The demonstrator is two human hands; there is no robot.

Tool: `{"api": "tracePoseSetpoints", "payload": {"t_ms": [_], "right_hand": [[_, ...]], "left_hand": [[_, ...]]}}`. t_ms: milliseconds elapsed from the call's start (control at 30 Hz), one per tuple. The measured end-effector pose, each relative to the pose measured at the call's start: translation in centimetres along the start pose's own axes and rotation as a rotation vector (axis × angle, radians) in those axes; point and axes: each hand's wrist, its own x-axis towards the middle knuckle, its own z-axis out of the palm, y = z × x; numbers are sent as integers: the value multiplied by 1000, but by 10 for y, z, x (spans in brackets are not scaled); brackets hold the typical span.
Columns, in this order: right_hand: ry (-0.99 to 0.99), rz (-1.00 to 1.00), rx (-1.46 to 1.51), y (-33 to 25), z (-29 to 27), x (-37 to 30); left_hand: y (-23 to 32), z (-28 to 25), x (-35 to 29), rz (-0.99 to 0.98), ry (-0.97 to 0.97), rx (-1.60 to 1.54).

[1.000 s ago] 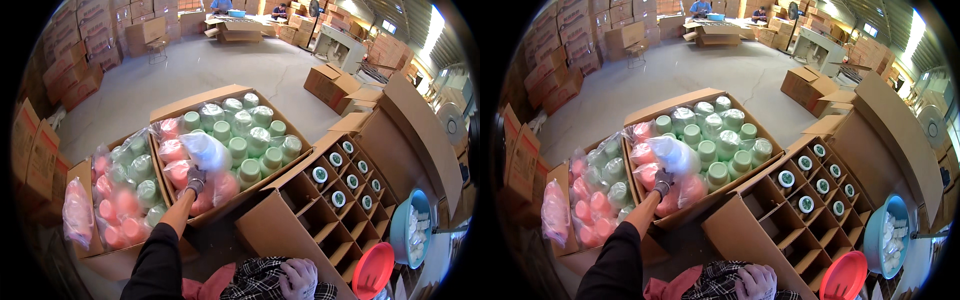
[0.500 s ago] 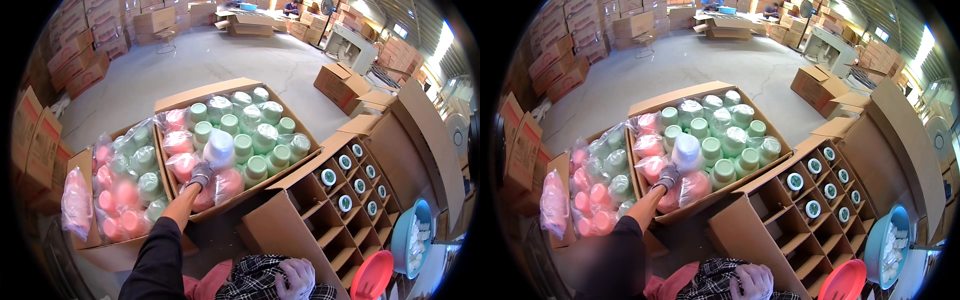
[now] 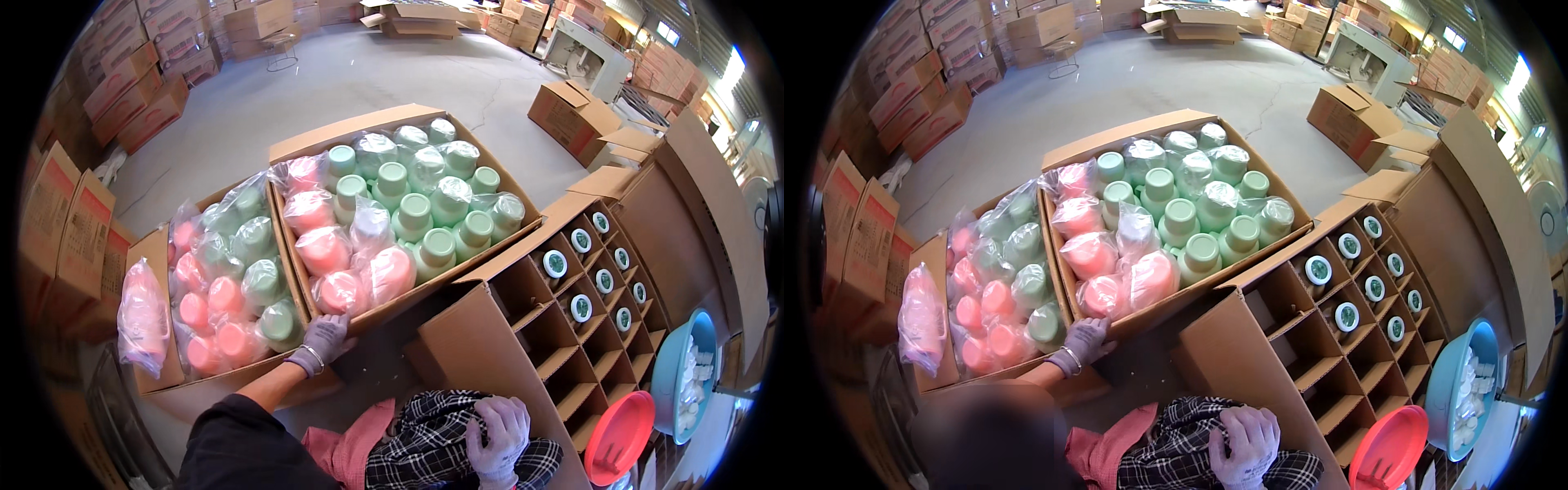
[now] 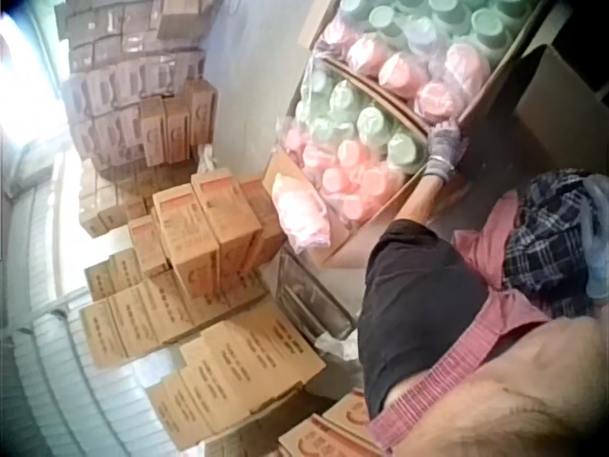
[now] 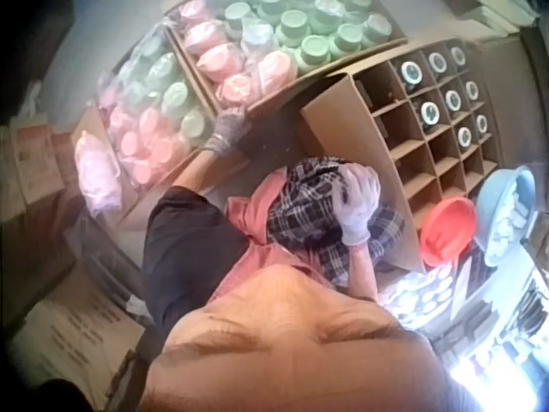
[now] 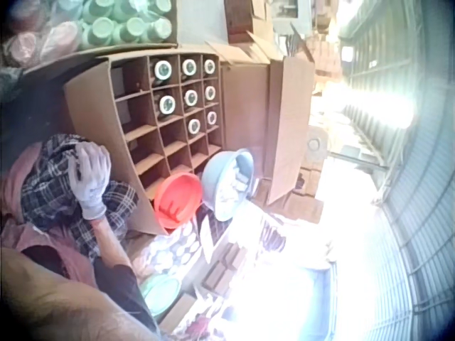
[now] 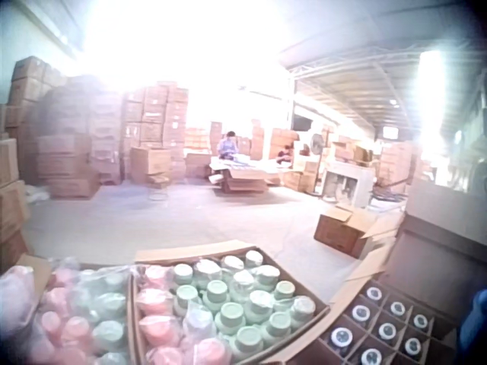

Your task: The person sits on the floor in a warehouse and assembles white and green thermos flasks. They pick up a flask body, insert a stopper, and screw on a lid. The person then places the assembled flask into a plastic bag and puts it into a cardboard box.

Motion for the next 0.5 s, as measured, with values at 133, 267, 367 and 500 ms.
{"api": "tracePoseSetpoints", "payload": {"t_ms": [133,267,367,500], "right_hand": [[34,-17,-3,7,2,-5],[79,-33,-41,14,-1,-11],[120,-23,-5,6,-3,-11],[87,-9,-39,-3,2,1]], "left_hand": [[-7,26,25,-15,-115,31],[1,38,18,-27,-75,74],[6,30,11,11,-50,80],[16,32,7,-6,-84,97]]}}
